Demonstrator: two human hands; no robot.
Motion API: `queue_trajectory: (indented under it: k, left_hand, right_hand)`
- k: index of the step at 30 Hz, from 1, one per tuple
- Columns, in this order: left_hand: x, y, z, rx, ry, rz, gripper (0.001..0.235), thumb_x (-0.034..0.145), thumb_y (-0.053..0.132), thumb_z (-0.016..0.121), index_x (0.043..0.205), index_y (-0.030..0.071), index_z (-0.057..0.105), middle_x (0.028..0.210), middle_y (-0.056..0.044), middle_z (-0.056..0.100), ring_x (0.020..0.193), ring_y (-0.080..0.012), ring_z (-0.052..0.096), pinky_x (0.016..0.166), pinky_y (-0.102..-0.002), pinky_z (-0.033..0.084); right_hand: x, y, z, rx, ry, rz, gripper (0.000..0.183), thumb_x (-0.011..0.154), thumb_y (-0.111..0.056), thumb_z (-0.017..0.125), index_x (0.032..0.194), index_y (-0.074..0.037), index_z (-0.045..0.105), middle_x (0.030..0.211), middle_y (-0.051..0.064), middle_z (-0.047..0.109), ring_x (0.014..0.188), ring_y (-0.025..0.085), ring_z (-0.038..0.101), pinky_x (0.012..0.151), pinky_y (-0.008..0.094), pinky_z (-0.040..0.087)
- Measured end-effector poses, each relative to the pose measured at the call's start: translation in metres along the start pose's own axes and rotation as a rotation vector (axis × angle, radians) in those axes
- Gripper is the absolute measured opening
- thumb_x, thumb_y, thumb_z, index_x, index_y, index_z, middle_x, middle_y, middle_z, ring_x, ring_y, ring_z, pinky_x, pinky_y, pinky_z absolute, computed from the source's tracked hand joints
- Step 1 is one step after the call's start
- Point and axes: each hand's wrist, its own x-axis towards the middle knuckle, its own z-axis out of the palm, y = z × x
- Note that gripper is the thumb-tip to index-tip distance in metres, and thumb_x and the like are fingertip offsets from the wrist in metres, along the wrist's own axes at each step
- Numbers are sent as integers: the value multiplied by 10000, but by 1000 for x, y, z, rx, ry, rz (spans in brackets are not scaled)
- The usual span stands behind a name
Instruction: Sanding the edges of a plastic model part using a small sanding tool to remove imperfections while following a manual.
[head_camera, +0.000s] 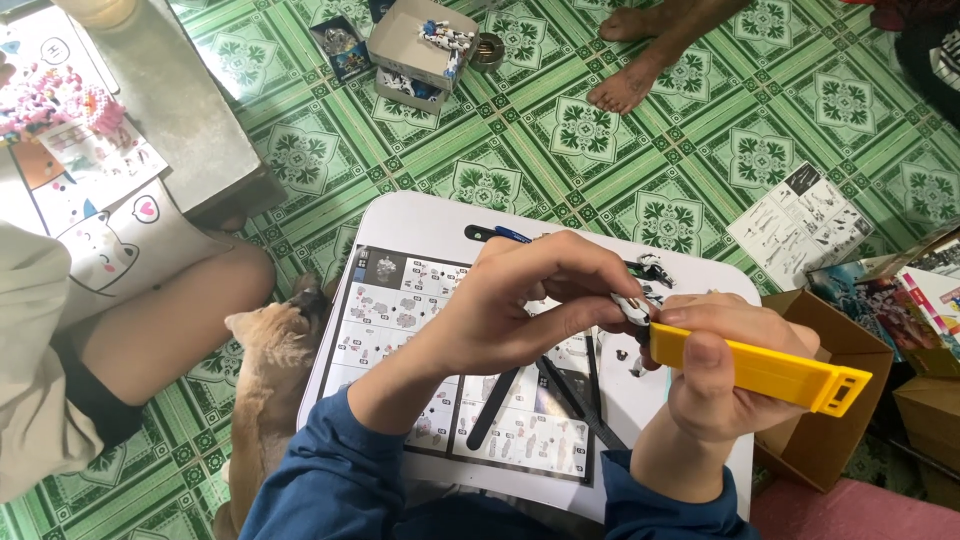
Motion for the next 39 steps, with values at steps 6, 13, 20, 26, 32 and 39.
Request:
queue_trajectory:
  k: [6,13,20,26,32,39]
  left_hand:
    - [1,-1,2,50,15,22,247,857,-117,654,1042,20,565,974,-91,658,847,-172,711,771,-229,613]
    - [2,0,3,66,14,21,244,858,-111,658,1039,24,567,960,-85,663,809,-150,696,722,-212,594]
    - [3,1,1,92,15,34,245,854,-106,668,1038,20,567,947,-90,670,820,-161,708,733,-218,608]
    - [4,4,2,82,13,20,253,845,-129,653,1042,12,577,978,-97,675,840,-184,714,779,-250,625]
    - [1,1,6,66,-1,0,212,895,-44,634,1078,36,562,980,-69,690,850,-168,728,774,-241,631]
    - [3,-1,6,64,18,10,242,884,-63,632,1094,31,557,979,-77,688,863,-173,726,802,-247,634]
  right_hand:
    - [1,0,0,14,9,1,175,896,-179,543,849,-13,573,730,97,624,460,108,521,587,234,546]
    - [-1,3,-2,-12,9,-15,148,892,-154,529,842,-21,569,703,87,615,595,167,628,649,255,571]
    - [0,5,0,-4,27,-31,133,895,-119,504,849,-13,570,722,92,617,595,168,624,640,251,566]
    - [-4,10,-6,0,44,-10,168,916,-146,507,866,9,553,731,105,593,588,204,604,651,280,554]
    - [-11,16,-16,40,102,55,86,912,-112,514,912,-26,511,756,98,576,592,184,580,654,244,528]
    - [-10,26,-20,10,67,10,32,916,-74,545,943,-62,533,853,64,601,614,120,574,619,201,506]
